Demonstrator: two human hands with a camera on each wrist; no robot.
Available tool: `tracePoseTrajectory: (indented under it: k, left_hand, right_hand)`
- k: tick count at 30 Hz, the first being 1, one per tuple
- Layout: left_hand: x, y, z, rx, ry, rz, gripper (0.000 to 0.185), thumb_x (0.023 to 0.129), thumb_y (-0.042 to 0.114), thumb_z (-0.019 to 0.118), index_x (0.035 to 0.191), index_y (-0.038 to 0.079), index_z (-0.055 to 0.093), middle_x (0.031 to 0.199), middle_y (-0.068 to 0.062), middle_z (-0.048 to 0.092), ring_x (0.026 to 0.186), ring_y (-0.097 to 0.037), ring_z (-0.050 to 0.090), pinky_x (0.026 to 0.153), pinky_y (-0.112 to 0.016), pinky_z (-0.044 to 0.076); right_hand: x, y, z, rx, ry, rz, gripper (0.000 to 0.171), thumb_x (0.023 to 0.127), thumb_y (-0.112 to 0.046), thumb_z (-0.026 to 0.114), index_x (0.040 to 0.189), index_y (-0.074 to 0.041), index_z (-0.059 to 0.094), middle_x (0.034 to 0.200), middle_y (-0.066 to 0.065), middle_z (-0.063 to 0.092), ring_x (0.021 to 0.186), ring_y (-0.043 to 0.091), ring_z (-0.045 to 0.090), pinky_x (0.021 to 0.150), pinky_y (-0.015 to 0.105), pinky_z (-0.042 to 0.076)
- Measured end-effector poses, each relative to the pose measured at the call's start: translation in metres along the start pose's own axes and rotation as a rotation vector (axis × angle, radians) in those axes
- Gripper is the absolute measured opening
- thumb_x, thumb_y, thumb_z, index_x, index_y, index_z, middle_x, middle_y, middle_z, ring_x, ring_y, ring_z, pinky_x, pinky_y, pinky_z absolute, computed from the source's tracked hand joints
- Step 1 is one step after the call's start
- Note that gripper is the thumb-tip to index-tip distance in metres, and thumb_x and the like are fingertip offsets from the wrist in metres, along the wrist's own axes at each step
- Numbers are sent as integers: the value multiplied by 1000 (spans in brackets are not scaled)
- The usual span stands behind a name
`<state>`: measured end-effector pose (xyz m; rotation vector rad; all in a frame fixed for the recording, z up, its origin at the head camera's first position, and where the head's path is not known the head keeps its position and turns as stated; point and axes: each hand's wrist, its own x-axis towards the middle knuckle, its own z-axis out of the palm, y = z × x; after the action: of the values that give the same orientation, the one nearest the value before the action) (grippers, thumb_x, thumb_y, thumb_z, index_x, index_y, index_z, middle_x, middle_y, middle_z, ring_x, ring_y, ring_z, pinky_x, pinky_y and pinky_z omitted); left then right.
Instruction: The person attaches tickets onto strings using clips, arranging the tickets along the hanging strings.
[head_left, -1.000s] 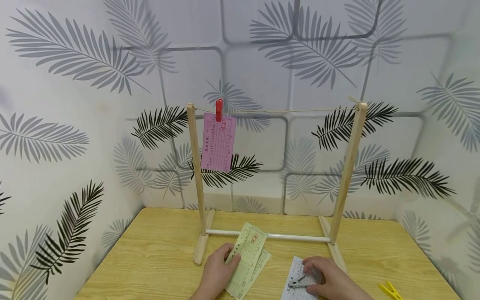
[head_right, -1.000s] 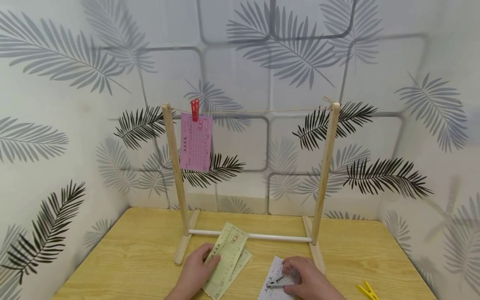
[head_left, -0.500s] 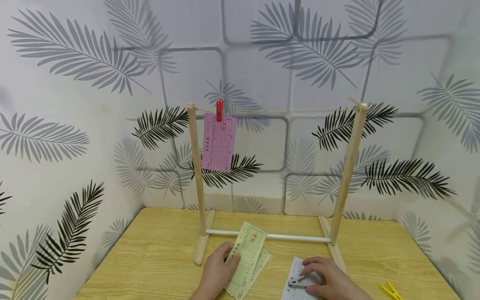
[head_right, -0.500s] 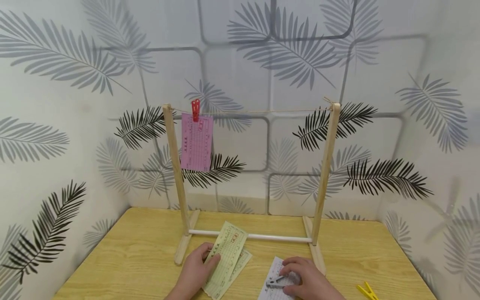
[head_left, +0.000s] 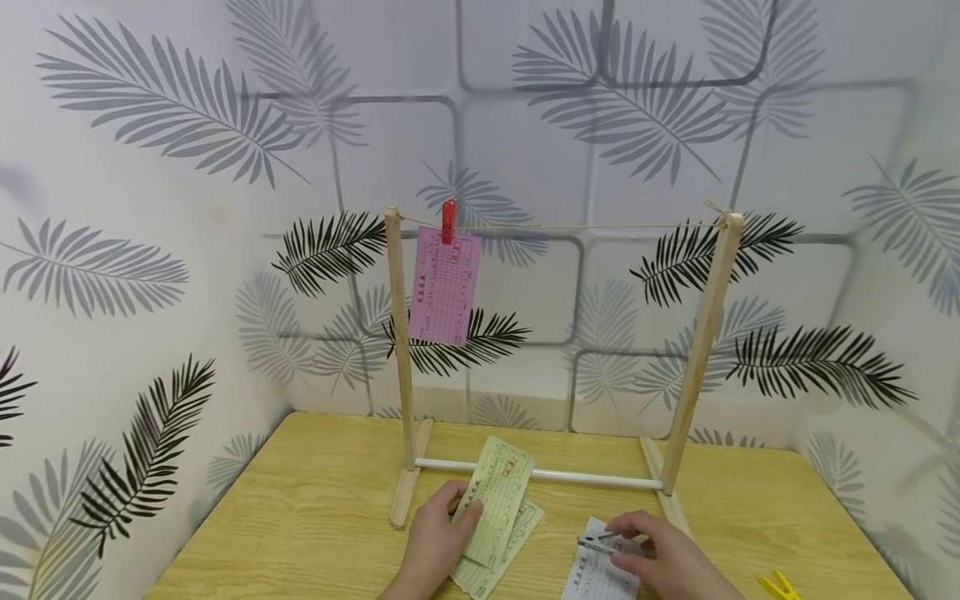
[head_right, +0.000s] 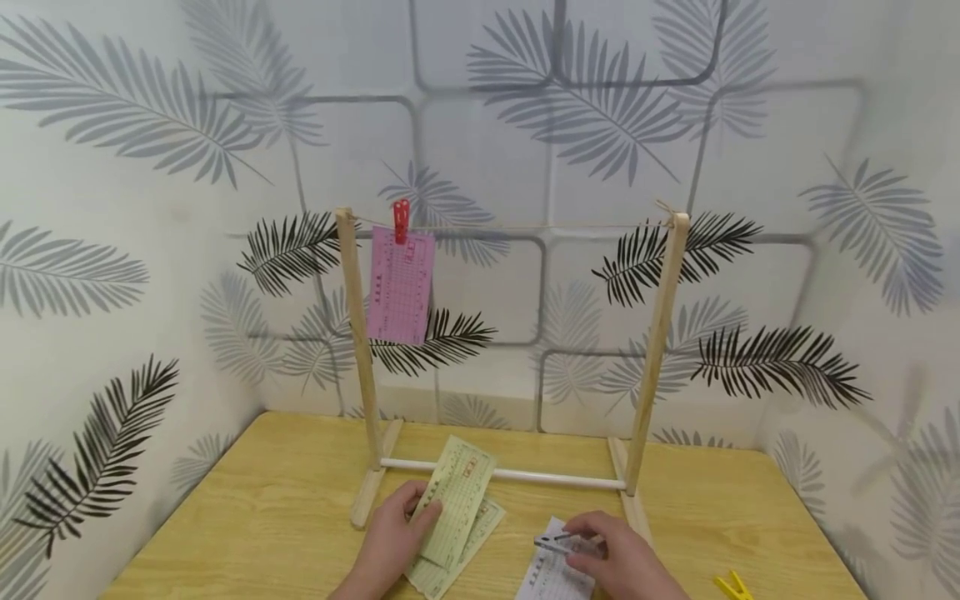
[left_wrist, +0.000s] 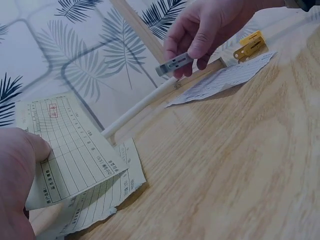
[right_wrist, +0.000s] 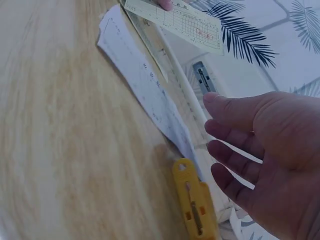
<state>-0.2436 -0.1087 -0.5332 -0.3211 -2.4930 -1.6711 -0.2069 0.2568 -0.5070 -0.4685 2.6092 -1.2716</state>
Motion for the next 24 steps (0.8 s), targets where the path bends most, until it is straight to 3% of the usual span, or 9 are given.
tracePoseTrajectory:
  k: [3, 5, 12, 15, 24]
  left_hand:
    - [0, 4, -2, -22, 29, 9, 20, 106, 19, 77, 123, 10, 74, 111, -3, 79, 88, -12, 70, 70, -27, 57]
    - [1, 6, -3, -25, 51, 14, 20, 106, 18, 77, 123, 10, 74, 109, -2, 78, 88, -13, 69, 71, -27, 57]
    - [7, 17, -7, 22, 104, 41, 15, 105, 18, 78, 119, 14, 75, 98, 5, 73, 85, -13, 61, 76, -29, 51]
    - [8, 24, -9, 14, 109, 62, 14, 105, 18, 78, 118, 14, 75, 95, 5, 73, 83, -13, 60, 76, -30, 49]
    - [7, 50, -14, -95, 98, 87, 22, 106, 18, 77, 126, 7, 72, 107, -5, 81, 87, -18, 70, 71, -27, 57]
  right_hand:
    - [-2, -11, 0, 47, 53, 67, 35, 103, -24, 81, 133, -6, 73, 125, 6, 74, 114, 29, 68, 96, 52, 58]
    - [-3, -18, -2, 59, 89, 75, 35, 103, -21, 81, 133, -5, 74, 123, 6, 75, 111, 28, 69, 95, 50, 59]
    - [-4, -42, -20, 75, 189, -33, 38, 103, -12, 80, 136, 3, 71, 122, 11, 77, 103, 23, 73, 86, 29, 60]
    - [-3, -54, -28, 88, 226, -58, 37, 103, -12, 79, 136, 3, 70, 122, 12, 77, 103, 22, 74, 85, 28, 61]
    - [-5, -98, -64, 54, 265, -63, 45, 109, -21, 74, 147, 0, 65, 125, 9, 75, 109, 23, 72, 86, 30, 60]
